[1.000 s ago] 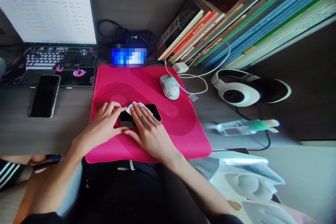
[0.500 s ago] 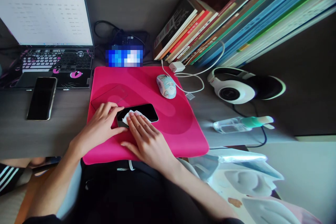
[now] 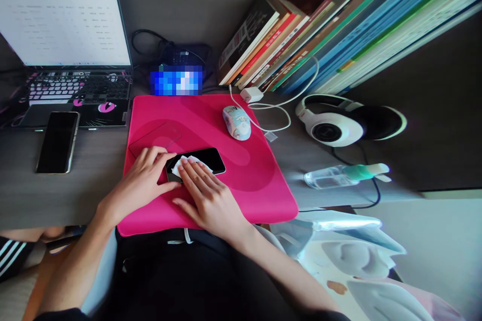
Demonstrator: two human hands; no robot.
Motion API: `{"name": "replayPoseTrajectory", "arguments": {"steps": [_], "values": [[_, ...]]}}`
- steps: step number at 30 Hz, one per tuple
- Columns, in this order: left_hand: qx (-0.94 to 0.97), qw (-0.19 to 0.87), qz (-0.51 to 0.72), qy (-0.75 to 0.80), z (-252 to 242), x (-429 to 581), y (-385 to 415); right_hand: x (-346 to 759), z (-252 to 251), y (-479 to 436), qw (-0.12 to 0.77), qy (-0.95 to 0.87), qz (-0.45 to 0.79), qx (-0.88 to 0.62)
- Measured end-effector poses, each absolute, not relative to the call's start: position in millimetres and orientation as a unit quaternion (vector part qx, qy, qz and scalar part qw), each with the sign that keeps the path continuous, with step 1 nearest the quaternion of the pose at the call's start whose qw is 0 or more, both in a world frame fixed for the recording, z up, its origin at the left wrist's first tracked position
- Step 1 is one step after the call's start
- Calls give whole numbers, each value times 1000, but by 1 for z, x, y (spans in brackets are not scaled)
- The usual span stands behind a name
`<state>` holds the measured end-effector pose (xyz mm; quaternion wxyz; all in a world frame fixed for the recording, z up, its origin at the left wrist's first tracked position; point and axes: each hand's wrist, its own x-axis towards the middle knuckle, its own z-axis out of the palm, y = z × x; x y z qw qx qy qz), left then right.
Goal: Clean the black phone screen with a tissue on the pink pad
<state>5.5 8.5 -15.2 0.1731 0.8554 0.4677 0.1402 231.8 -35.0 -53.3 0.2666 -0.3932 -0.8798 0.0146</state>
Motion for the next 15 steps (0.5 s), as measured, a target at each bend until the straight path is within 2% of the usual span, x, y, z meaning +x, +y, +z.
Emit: {"name": "replayPoseTrajectory", "arguments": {"steps": [15], "values": [[849,184,134,476,-14,8,8,227,-47,-32,235,-884,21,-404]]}}
